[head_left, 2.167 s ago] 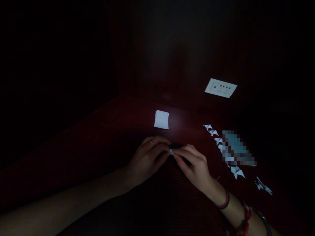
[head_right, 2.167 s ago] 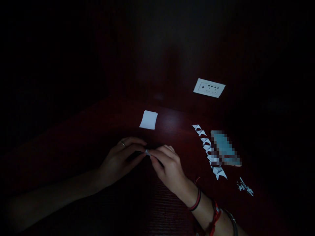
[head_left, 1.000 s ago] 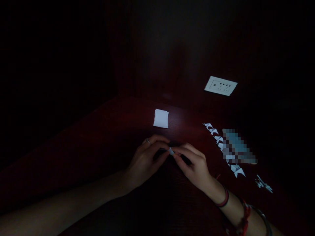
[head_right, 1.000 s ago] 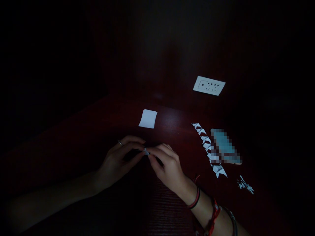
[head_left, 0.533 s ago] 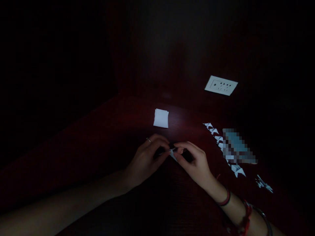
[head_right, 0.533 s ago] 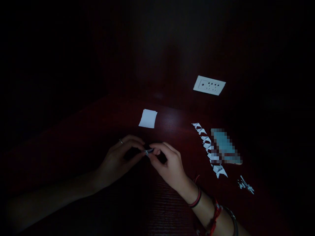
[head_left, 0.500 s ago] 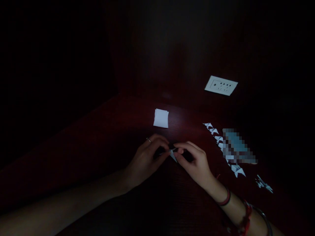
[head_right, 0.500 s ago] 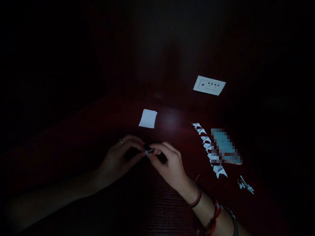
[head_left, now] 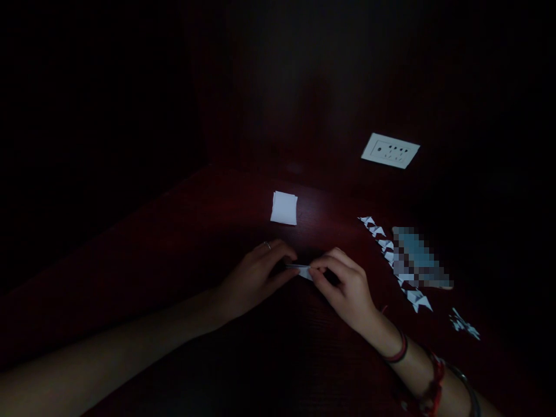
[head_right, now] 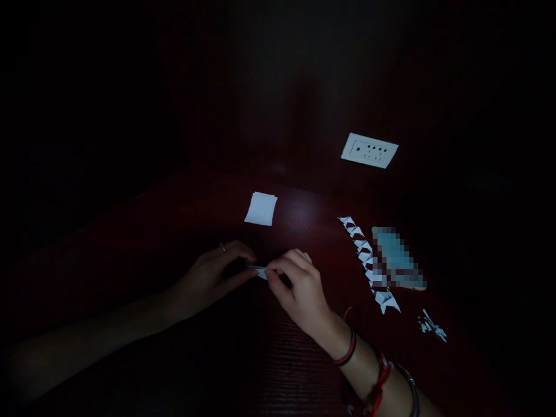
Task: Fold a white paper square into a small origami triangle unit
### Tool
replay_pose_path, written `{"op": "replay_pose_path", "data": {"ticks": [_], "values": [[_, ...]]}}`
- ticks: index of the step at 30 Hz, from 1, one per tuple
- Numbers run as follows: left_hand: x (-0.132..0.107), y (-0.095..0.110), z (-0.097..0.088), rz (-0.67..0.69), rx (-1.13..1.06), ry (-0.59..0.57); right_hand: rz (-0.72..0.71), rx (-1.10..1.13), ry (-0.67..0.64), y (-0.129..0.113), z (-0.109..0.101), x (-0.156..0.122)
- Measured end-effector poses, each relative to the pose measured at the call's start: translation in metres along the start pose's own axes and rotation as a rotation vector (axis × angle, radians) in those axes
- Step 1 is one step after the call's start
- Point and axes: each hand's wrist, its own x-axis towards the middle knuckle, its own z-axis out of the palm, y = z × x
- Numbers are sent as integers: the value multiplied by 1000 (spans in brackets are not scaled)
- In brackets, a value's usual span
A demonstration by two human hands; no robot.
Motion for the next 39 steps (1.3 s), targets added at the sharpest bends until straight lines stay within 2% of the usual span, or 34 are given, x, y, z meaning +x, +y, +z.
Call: {"op": "replay_pose_path", "data": {"ticks": [5,12,22,32,39], "values": [[1,-1,-1,-43,-22,-34,29,22,12,4,-1,-1],[2,3,-3,-7,-41,1,15,80,-62,10,-1,0],[2,0,-3,10,-44,-106,15,41,-31,2,-2,-1],[7,5,-6,-100,-161,-178,52,25,-138,8,1,2],[5,0,0,-66,-137,-122,24,-60,-110,5,4,4]]}}
